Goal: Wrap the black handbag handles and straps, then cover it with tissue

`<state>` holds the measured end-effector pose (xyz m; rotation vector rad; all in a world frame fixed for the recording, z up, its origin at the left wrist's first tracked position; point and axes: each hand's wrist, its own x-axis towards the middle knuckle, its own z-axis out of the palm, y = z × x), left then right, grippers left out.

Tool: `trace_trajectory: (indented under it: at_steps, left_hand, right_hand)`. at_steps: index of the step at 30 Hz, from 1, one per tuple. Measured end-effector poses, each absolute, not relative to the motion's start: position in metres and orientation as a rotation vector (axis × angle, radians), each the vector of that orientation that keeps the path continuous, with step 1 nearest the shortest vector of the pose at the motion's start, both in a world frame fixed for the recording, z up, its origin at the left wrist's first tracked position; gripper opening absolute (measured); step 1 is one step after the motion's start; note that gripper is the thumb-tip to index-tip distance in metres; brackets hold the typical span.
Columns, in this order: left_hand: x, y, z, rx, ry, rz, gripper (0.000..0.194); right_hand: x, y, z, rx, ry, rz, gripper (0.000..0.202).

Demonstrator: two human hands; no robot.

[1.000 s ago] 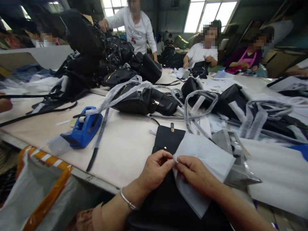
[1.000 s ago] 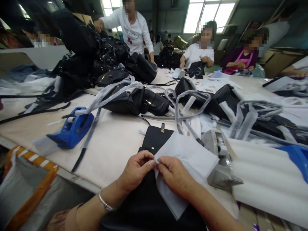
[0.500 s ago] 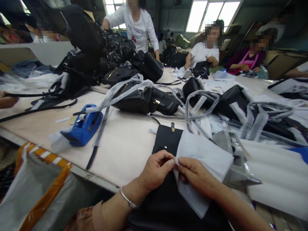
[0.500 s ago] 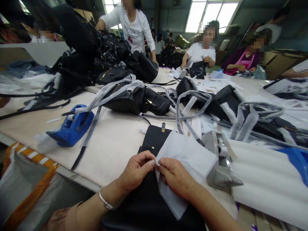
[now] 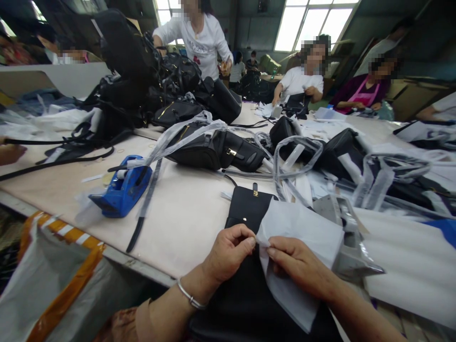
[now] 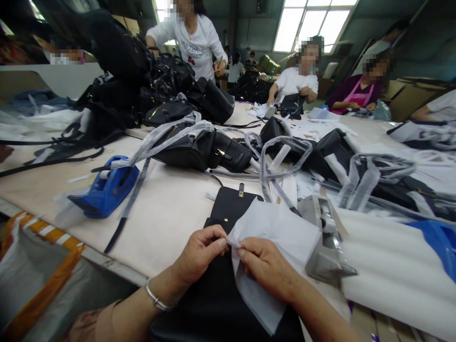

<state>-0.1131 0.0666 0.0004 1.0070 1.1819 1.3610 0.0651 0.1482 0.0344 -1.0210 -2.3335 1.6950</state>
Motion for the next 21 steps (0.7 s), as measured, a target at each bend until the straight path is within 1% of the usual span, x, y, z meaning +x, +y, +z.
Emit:
trace_trajectory:
  at_steps: [4, 10, 12, 14, 16, 18, 21]
  left_hand:
    - [-0.114, 0.067, -0.002, 0.99, 1.154, 1.383, 0.014]
    - [-0.115, 0.065, -0.006, 1.046, 1.159, 1.348, 0.011]
    - [-0.114, 0.064, -0.004, 1.12, 1.183, 1.325, 0.011]
    - [-0.113, 0.064, -0.001, 1.213, 1.205, 1.305, 0.012]
    - [-0.113, 0.064, 0.002, 1.286, 1.214, 1.285, 0.014]
    - [-0.113, 0.064, 0.005, 1.302, 1.213, 1.271, 0.015]
    - [-0.115, 0.066, 0.004, 1.214, 1.175, 1.29, 0.015]
  right_hand:
    - [0.068, 0.15, 0.035, -1.025, -2.235, 1.725, 0.028]
    - [0.07, 0.146, 0.039, -1.031, -2.282, 1.42, 0.024]
    - [0.068, 0.142, 0.039, -1.079, -2.318, 1.378, 0.022]
    - [0.064, 0.138, 0.037, -1.143, -2.332, 1.341, 0.025]
    - [0.061, 0.136, 0.035, -1.161, -2.302, 1.306, 0.023]
    - [0.059, 0.137, 0.034, -1.131, -2.238, 1.36, 0.025]
    - [0.063, 0.14, 0.034, -1.12, -2.116, 1.549, 0.03]
